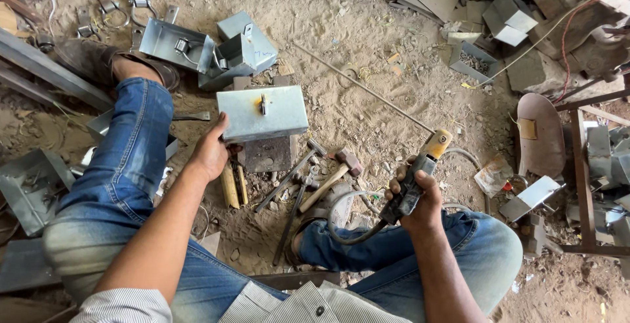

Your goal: The person welds and hammers metal components together. The person uses a welder to join parts of a metal box, uses a hammer to shape the metal, and uses a wrench to tighten or adjust components.

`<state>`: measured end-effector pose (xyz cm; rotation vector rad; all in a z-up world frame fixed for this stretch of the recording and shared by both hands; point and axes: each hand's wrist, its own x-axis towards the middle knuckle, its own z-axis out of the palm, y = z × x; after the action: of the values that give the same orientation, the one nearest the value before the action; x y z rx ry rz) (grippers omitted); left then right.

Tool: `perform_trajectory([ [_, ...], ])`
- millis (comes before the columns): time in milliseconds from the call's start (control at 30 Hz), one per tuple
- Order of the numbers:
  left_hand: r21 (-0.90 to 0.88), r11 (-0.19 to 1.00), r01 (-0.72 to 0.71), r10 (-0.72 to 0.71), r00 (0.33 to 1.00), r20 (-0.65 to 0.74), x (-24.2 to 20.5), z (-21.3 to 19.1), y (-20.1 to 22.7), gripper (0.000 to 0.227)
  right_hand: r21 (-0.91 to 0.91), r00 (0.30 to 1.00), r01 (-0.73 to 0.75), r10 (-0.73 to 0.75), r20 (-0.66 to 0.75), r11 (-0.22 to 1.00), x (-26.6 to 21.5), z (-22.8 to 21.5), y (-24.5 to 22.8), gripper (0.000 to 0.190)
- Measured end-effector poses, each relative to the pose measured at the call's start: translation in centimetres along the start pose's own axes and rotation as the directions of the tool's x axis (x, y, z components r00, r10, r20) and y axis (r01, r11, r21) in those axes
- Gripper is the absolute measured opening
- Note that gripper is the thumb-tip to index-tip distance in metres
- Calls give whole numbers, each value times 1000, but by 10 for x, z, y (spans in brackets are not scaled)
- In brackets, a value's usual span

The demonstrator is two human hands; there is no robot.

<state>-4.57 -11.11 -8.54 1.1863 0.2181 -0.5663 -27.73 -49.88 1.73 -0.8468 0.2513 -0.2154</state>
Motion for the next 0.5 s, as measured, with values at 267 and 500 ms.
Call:
perform_trajectory([
  [267, 17, 992, 124, -123, 989, -77, 27, -8, -2, 90, -123, 993, 122, -119, 24, 985, -6, 18, -4, 49],
  [500, -16, 999, 31, -32, 998, -55, 32, 0, -1, 79, -172, 986, 165, -157, 61, 971, -15, 26, -9, 49],
])
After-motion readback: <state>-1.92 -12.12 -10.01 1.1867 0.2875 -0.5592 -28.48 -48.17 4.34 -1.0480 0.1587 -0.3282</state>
